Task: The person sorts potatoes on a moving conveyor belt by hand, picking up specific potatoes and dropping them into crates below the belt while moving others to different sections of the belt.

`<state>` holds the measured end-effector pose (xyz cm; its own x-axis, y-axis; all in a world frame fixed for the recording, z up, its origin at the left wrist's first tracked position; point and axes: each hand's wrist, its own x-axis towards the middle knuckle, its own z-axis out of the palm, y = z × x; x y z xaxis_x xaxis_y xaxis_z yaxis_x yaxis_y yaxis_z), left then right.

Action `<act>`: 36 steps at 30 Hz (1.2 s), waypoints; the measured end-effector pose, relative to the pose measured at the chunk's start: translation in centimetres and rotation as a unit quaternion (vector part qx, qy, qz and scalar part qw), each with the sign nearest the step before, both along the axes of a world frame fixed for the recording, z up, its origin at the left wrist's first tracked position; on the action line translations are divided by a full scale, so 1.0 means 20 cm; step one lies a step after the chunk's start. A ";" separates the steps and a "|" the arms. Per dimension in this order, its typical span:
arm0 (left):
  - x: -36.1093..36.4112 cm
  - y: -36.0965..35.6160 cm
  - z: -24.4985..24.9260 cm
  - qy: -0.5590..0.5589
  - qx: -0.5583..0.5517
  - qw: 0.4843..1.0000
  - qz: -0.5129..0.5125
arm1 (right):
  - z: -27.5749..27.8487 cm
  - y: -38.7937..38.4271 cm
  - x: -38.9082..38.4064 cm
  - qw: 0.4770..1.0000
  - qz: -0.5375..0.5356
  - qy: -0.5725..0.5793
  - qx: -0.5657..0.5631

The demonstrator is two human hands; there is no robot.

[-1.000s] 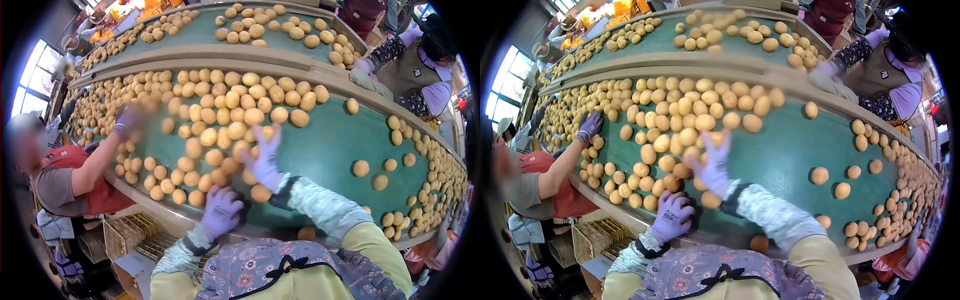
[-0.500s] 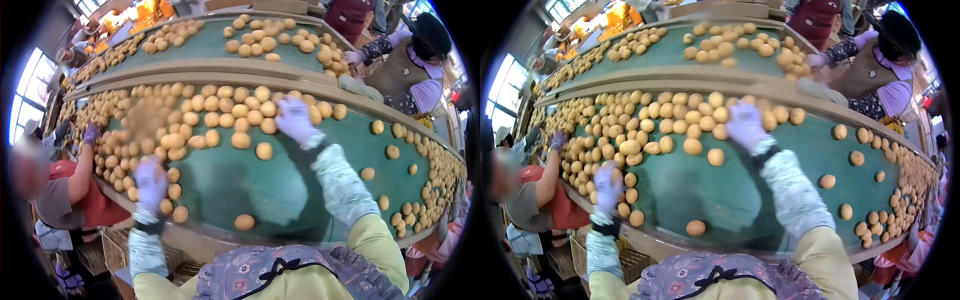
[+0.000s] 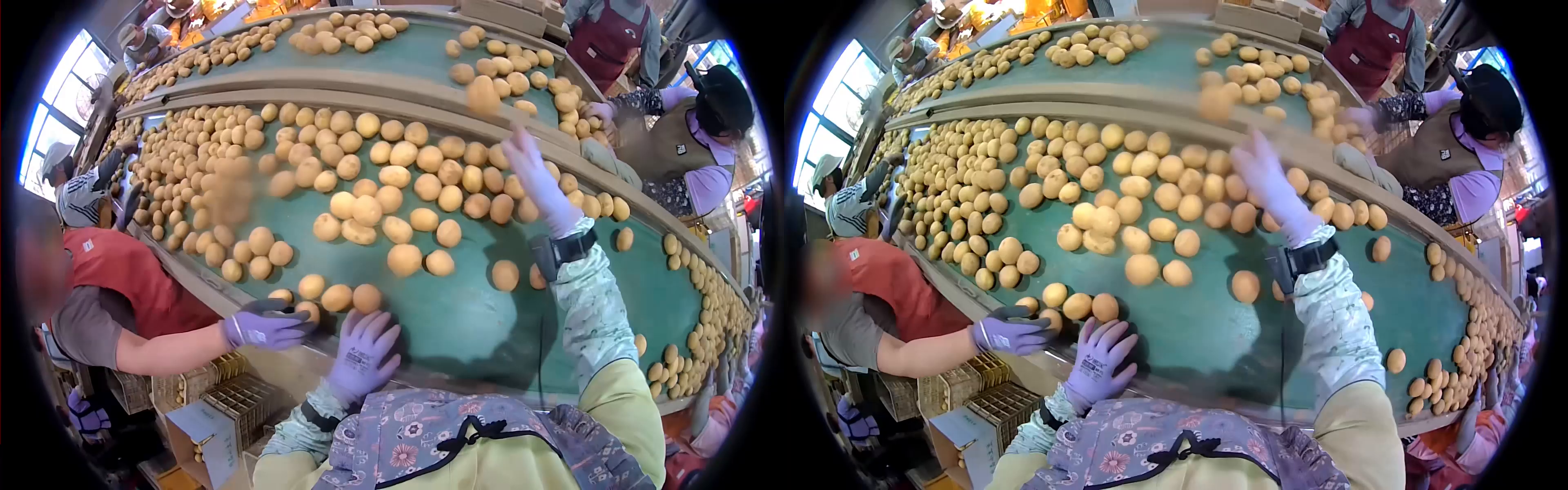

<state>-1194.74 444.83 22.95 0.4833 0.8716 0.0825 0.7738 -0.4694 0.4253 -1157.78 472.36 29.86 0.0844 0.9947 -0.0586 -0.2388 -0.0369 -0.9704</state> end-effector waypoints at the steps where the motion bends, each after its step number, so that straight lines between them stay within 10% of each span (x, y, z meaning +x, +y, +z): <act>1: -0.04 0.01 0.01 -0.001 0.004 1.000 0.002 | -0.20 0.08 0.11 0.893 0.059 -0.390 0.216; 4: -0.12 0.01 0.02 -0.014 -0.022 0.999 0.026 | -0.62 -0.15 -0.19 0.664 -0.052 -0.684 0.298; 11: -0.45 0.28 0.04 -0.023 -0.104 0.994 -0.012 | -0.23 -0.62 -0.63 0.838 0.272 -0.369 0.296; 16: -0.95 0.29 0.08 0.119 0.098 0.970 0.189 | -0.47 -0.40 -0.09 0.774 -0.146 -0.581 0.203; 18: -0.98 0.26 0.07 0.072 0.109 0.969 0.209 | -0.62 -0.47 -0.06 0.578 -0.065 -0.766 0.274; 19: -0.98 0.24 0.06 0.026 0.114 0.967 0.225 | -0.64 -0.52 -0.31 0.688 -0.129 -0.691 0.177; 23: -0.93 0.26 0.07 0.013 0.116 0.973 0.199 | -0.71 -0.57 -1.09 0.857 -0.035 -0.450 0.250; 28: -1.14 0.29 -0.02 -0.061 0.127 0.955 0.260 | -0.12 -0.11 -1.59 0.776 0.062 -0.468 0.419; 36: -1.43 0.38 -0.08 -0.093 0.121 0.958 0.242 | -0.27 0.43 -2.18 0.604 0.334 -0.712 0.129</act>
<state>-1223.34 452.37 21.39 -0.0145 0.9342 0.3565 0.8476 -0.1777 0.5000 -1201.40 480.92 24.51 -0.5589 0.7949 -0.2363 0.8292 0.5332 -0.1677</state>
